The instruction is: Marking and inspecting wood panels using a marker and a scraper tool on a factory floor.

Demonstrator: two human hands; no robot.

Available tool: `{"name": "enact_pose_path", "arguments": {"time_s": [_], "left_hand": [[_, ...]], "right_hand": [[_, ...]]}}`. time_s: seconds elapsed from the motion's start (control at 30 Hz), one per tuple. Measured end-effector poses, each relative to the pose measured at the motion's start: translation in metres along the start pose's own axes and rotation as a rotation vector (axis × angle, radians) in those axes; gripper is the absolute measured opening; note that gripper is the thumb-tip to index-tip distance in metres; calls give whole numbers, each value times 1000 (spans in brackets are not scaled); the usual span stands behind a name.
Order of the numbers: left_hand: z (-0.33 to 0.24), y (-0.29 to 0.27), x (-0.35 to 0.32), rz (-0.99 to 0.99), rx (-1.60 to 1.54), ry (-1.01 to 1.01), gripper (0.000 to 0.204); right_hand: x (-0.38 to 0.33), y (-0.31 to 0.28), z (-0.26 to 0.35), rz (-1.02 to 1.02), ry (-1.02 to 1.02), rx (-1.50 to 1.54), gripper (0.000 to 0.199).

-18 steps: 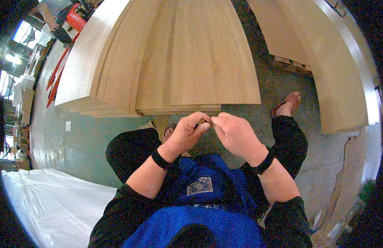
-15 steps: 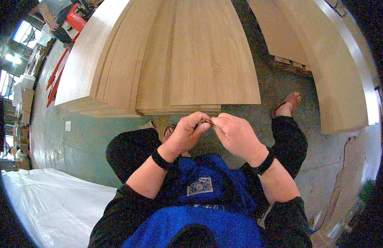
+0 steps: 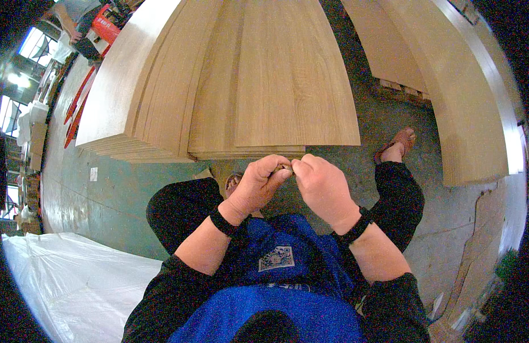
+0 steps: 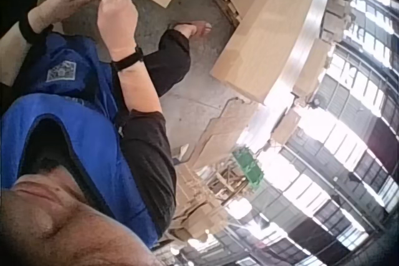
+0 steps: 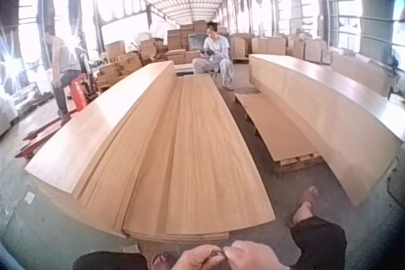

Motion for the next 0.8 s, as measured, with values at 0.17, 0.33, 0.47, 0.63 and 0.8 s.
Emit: {"name": "enact_pose_path", "arguments": {"time_s": [0.17,0.33,0.47,0.63,0.8], "left_hand": [[-2,-4,1,-55,-25,12,19],[1,-10,4,-115,-75,-40,20],[13,-14,3,-139,-18,-111,25],[58,-72,17,-634,419,-156,24],[126,-114,43,-661,402,-377,23]], "right_hand": [[2,5,4,-97,-39,-231,24],[13,10,4,-164,-42,-283,29],[19,19,-3,-180,-17,-256,29],[12,47,-28,-216,221,66,17],[-15,134,-36,-188,922,1277,33]]}}
Point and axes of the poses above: each hand's wrist, its own x-axis towards the middle knuckle, its own y-axis out of the palm, z = x × y, the point moved 6 cm from there along x, towards the middle knuckle, and after that the axes turned 14 degrees about -y, right-handed, at the moved point
